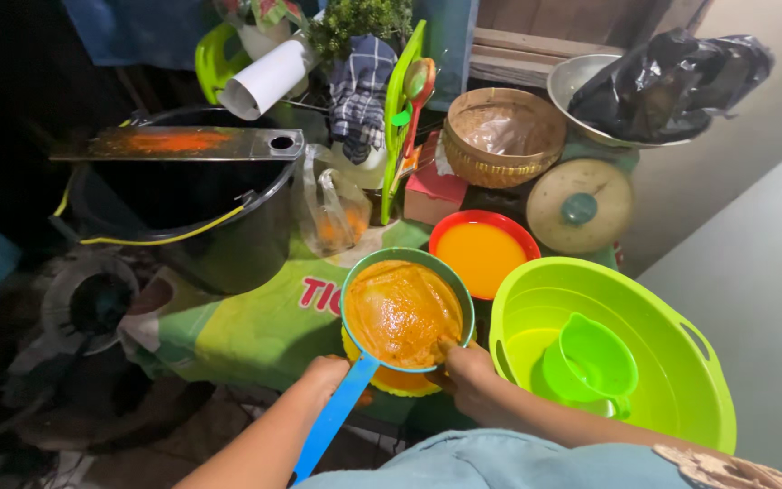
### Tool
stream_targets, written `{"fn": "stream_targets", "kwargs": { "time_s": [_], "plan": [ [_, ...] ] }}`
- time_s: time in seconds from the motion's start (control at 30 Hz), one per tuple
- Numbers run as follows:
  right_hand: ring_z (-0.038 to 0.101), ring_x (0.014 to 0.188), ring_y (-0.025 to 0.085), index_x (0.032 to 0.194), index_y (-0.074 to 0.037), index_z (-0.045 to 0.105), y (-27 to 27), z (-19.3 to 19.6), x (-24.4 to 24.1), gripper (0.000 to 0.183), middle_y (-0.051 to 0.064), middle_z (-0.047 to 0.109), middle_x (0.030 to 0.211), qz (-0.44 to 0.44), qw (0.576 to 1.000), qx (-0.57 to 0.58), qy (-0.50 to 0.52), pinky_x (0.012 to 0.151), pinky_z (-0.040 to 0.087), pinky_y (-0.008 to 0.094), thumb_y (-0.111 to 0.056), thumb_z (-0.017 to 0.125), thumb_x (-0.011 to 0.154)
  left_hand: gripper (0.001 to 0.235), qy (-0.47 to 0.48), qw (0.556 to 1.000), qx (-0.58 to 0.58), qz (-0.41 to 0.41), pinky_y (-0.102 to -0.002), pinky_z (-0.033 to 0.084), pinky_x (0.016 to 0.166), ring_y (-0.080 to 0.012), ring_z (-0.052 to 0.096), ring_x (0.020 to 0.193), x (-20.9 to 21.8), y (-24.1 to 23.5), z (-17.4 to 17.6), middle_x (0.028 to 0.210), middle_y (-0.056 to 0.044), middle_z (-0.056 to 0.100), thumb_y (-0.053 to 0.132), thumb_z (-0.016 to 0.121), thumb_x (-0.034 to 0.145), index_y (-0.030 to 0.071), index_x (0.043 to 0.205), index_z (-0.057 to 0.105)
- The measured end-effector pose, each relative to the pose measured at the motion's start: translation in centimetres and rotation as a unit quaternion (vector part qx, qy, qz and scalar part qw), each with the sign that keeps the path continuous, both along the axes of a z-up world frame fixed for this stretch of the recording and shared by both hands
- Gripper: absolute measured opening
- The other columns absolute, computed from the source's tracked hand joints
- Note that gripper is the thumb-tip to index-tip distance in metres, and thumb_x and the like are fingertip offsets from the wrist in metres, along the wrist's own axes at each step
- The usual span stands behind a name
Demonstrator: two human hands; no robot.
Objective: The person pours an orange liquid from a green basin through a blue-handled sieve into a yellow bowl, using a green scoop to transfer the liquid. The person then pours the remaining liquid from the basin into the scoop and continues straining it into the bowl.
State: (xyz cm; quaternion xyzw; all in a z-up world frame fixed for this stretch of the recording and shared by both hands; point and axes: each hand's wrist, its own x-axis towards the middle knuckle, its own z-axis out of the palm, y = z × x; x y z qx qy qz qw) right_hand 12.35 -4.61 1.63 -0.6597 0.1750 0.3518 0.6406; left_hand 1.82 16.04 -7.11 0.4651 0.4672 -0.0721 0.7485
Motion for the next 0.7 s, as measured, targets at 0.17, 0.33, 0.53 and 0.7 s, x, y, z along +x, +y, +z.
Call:
{"fn": "stream_targets", "kwargs": {
  "time_s": [0.17, 0.33, 0.53, 0.7],
  "plan": [
    [0.064, 0.1, 0.022, 0.132, -0.015, 0.061, 0.7, -0.3, -0.5, 0.031, 0.008, 0.068, 0.117, -0.017, 1.0, -0.017, 0.004, 0.08, 0.062, 0.04, -0.022, 0.058, 0.102, 0.021, -0.009, 0.996, 0.082, 0.038, -0.051, 0.059, 0.049, -0.0368, 0.071, 0.061, 1.6, 2.0, -3.5, 0.086, -0.027, 0.072, -0.01, 0.07, 0.078, -0.007, 0.098, 0.067],
    [0.064, 0.099, 0.025, 0.132, -0.014, 0.059, 2.8, -0.7, -1.0, 0.032, 0.011, 0.067, 0.118, -0.013, 1.0, -0.022, 0.016, 0.08, 0.06, 0.04, -0.024, 0.058, 0.102, 0.015, -0.042, 0.987, 0.14, 0.06, -0.046, 0.044, 0.04, -0.0306, 0.06, 0.054, 1.5, 5.3, -6.5, 0.076, -0.023, 0.066, -0.008, 0.07, 0.078, -0.005, 0.092, 0.067],
    [0.065, 0.098, 0.026, 0.128, -0.011, 0.06, 5.9, -1.3, -0.7, 0.029, 0.009, 0.067, 0.118, 0.002, 0.999, 0.01, 0.031, 0.079, 0.061, 0.038, -0.026, 0.058, 0.103, 0.014, -0.038, 0.987, 0.091, 0.126, -0.048, 0.049, 0.04, -0.0321, 0.064, 0.054, 0.3, 8.8, -5.8, 0.08, -0.02, 0.065, -0.011, 0.062, 0.081, -0.002, 0.092, 0.061],
    [0.064, 0.095, 0.023, 0.123, -0.015, 0.062, 8.9, -2.0, -0.4, 0.024, 0.007, 0.068, 0.113, 0.029, 0.999, 0.012, 0.014, 0.076, 0.06, 0.038, -0.026, 0.058, 0.101, 0.012, -0.044, 0.982, 0.061, 0.173, -0.05, 0.049, 0.039, -0.0345, 0.064, 0.056, -1.2, 11.2, -4.4, 0.083, -0.022, 0.064, -0.012, 0.059, 0.083, -0.004, 0.093, 0.061]
  ]
}}
